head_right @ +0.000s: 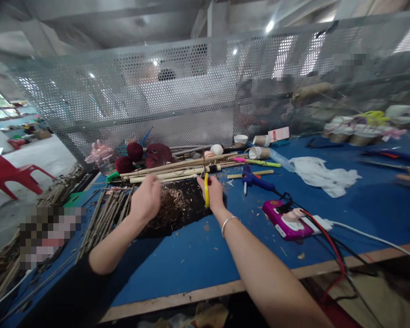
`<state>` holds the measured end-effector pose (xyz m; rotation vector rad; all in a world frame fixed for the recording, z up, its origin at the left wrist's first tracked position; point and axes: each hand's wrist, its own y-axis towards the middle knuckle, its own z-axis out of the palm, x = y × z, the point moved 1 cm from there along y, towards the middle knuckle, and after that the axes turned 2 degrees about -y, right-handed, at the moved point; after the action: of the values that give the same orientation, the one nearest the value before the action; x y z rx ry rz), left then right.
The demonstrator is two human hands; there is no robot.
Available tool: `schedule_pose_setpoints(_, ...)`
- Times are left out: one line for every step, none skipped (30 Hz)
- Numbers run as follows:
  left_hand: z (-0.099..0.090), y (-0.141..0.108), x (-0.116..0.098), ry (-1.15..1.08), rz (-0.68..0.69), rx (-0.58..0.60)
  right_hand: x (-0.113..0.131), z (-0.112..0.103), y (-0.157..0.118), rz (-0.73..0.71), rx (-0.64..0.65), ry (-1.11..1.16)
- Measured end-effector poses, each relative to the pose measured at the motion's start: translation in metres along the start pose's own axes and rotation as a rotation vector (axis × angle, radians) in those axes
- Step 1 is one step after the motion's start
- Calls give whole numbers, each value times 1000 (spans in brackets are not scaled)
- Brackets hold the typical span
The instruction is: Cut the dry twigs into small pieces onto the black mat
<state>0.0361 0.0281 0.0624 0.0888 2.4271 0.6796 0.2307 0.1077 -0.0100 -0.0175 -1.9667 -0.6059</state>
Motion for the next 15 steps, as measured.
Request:
schedule_pose_setpoints(-7, 0, 8, -171, -64, -57, 3, 0, -2, -5, 7, -16)
schedule_pose_setpoints(-12, -2, 16, -360, -120, -82, 6, 0, -6, -15, 22, -33)
schedule_pose_setpoints(-15, -4, 23, -548, -201, -70, 11, 1, -10, -30, 45, -53)
schedule_pose_setpoints(-15, -7, 28, -725, -293, -30, 16, 2, -15, -49, 80, -67)
schedule_pose_setpoints(-14, -11, 31, -884, -388, 23, 21, 3, -21, -74, 119, -80)
schedule_pose_setpoints(-12, -15, 32, -1018, -478, 76, 27, 4, -27, -98, 158, -108)
schedule_pose_setpoints(-10, -20, 32, -1121, -549, 116, 33, 6, -34, -124, 210, -131)
schedule_pose_setpoints(-8, -24, 31, -1194, -598, 135, 39, 7, -41, -141, 256, -140)
schedule_pose_setpoints(-6, -28, 29, -1243, -634, 137, 44, 8, -48, -157, 319, -143)
schedule_pose_setpoints(-5, -32, 27, -1277, -651, 131, 49, 9, -54, -170, 381, -147)
schedule_pose_setpoints(-4, -36, 25, -1299, -660, 123, 54, 10, -59, -181, 413, -161)
schedule_pose_setpoints(-3, -40, 24, -1317, -660, 118, 57, 10, -64, -181, 433, -188)
schedule_pose_setpoints(-2, -43, 24, -1331, -652, 118, 61, 10, -67, -183, 460, -219)
schedule_pose_setpoints(0, -45, 24, -1343, -636, 123, 63, 10, -70, -182, 474, -260)
schedule_pose_setpoints(1, -47, 25, -1348, -614, 129, 65, 9, -72, -181, 487, -303)
